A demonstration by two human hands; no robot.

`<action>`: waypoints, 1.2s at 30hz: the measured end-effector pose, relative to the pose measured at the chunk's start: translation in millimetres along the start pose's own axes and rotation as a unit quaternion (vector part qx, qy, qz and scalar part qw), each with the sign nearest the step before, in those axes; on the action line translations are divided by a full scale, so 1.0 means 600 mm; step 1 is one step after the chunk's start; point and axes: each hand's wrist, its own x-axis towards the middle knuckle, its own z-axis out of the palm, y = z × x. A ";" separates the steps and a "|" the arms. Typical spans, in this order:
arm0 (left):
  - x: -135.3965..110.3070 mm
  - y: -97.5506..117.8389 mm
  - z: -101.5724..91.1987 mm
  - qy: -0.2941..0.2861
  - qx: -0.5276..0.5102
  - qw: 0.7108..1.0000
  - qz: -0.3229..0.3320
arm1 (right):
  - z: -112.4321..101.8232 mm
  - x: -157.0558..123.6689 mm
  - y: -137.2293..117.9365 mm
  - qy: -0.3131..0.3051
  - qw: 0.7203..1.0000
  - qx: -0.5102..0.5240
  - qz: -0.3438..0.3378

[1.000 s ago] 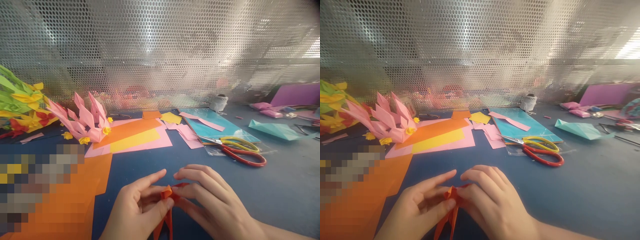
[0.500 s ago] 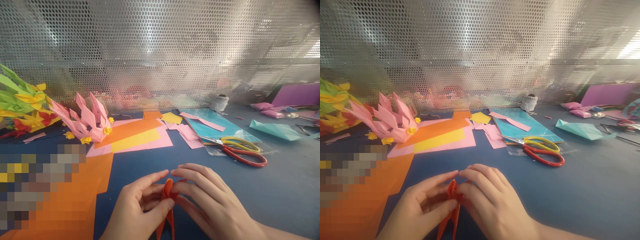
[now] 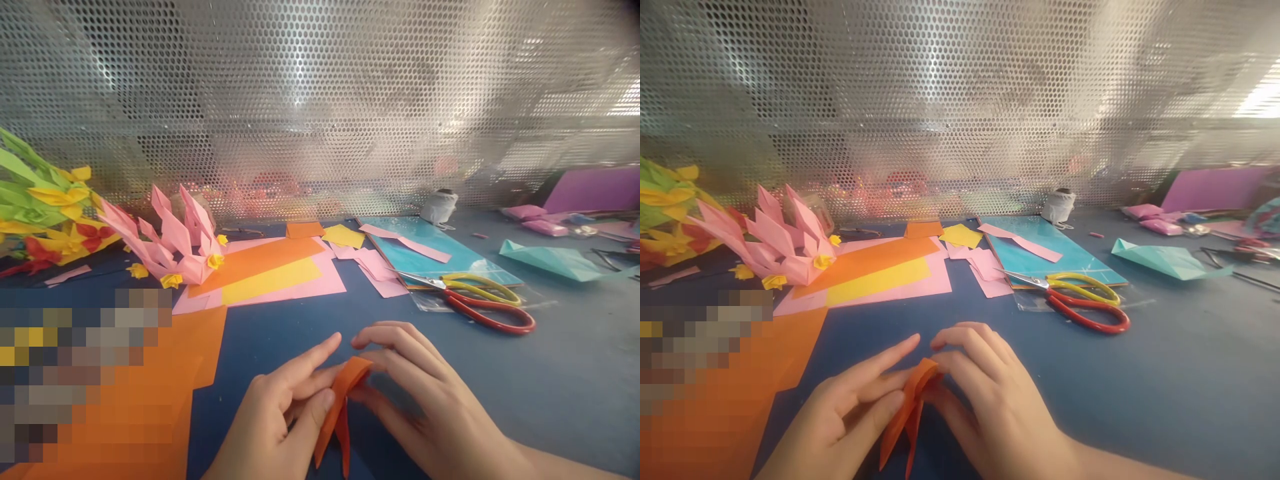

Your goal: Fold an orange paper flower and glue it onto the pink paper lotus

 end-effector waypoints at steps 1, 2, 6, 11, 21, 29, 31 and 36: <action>0.000 0.000 0.000 0.000 0.006 1.000 -0.008 | 0.000 0.001 -0.001 0.001 1.000 -0.003 -0.003; 0.001 0.001 -0.001 -0.002 0.011 1.000 -0.015 | -0.001 0.001 -0.001 0.004 1.000 -0.007 -0.007; 0.001 0.001 0.002 0.004 0.007 1.000 -0.026 | -0.006 0.001 -0.005 0.012 0.999 -0.035 -0.026; -0.001 0.005 0.008 0.026 -0.025 0.998 -0.056 | -0.013 0.001 -0.007 0.018 0.998 -0.044 -0.037; 0.004 0.004 0.000 0.007 -0.041 0.995 -0.091 | -0.021 0.002 -0.012 0.039 0.992 -0.095 -0.079; 0.012 0.008 -0.005 0.034 -0.085 0.989 -0.113 | 0.002 -0.017 -0.010 0.075 0.974 -0.175 -0.121; 0.014 0.007 -0.007 0.033 -0.091 0.988 -0.117 | 0.014 -0.025 -0.007 0.087 0.974 -0.174 -0.115; 0.016 0.006 -0.006 0.040 -0.111 0.986 -0.114 | 0.024 -0.031 -0.004 0.079 0.973 -0.179 -0.123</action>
